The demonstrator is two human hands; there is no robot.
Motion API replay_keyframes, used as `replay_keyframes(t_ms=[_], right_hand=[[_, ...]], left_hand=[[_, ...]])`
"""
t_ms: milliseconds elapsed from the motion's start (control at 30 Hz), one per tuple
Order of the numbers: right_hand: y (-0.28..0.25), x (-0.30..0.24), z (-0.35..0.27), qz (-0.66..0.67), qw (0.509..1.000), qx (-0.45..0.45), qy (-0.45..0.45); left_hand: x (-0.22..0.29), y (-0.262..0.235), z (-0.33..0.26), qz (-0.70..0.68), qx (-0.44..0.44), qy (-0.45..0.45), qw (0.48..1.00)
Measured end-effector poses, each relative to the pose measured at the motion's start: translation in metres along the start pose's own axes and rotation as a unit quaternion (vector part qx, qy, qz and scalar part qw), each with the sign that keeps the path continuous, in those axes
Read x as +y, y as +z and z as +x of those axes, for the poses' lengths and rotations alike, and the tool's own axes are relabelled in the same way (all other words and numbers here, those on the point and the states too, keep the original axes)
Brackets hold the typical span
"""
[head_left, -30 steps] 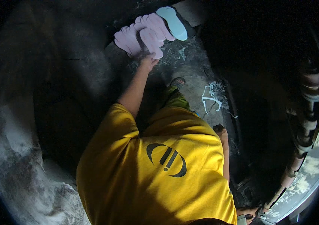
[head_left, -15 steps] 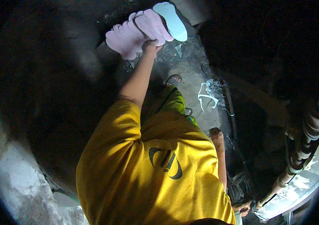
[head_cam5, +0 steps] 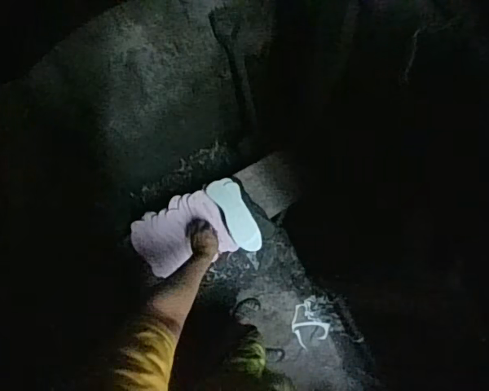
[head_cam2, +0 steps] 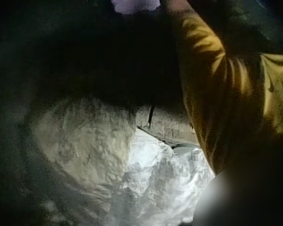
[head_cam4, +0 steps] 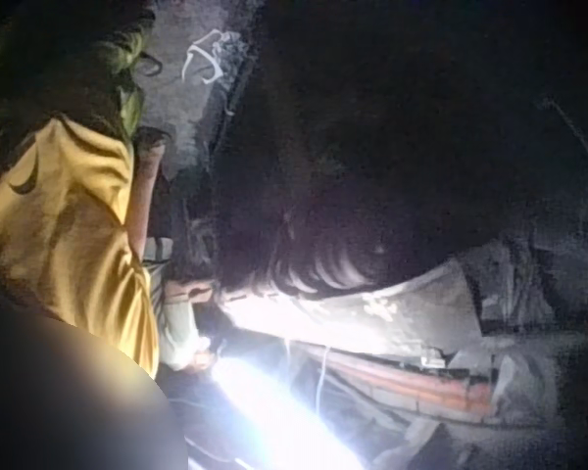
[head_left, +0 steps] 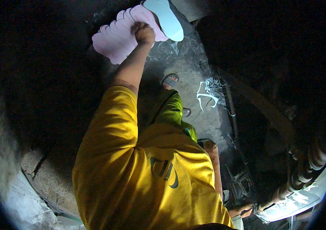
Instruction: The person repeatedly presses the edges of shoe soles against a rotating sanding drum to smooth them. They handle several soles one at a time, turning each over to treat different edges, then place them aside. The person also smooths a small rectangular block at the end.
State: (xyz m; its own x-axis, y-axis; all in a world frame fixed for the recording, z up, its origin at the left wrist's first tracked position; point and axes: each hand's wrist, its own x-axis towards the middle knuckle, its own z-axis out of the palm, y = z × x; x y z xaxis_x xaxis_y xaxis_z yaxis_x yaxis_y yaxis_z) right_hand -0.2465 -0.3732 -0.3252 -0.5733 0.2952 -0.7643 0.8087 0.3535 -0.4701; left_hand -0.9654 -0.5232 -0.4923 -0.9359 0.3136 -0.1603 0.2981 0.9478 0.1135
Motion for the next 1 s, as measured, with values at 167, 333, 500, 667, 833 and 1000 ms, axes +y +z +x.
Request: replay_keyframes(t_ms=[167,333,500,667,833,1000], right_hand=[[0.003,0.015,0.038,0.211,0.963,0.009,0.168],[0.025,0.045,0.073,-0.175,0.983,0.0,-0.047],[0.027,0.037,0.073,0.019,0.999,0.032,0.021],[-0.009,0.02,0.062,0.167,0.98,0.041,0.104],[-0.032,0.022,0.077,-0.096,0.986,0.086,-0.103],[-0.036,0.01,0.098,-0.064,0.989,0.123,-0.056]], left_hand=[[0.013,0.0,0.012,0.048,0.136,0.229,0.963],[0.008,0.033,0.031,0.128,0.059,0.226,0.964],[-0.018,0.033,0.007,0.117,0.053,0.182,0.975],[-0.025,0.01,-0.016,0.159,-0.041,0.129,0.978],[0.071,0.013,-0.005,-0.153,0.005,-0.055,0.987],[0.133,0.0,0.01,-0.238,-0.086,-0.195,0.948]])
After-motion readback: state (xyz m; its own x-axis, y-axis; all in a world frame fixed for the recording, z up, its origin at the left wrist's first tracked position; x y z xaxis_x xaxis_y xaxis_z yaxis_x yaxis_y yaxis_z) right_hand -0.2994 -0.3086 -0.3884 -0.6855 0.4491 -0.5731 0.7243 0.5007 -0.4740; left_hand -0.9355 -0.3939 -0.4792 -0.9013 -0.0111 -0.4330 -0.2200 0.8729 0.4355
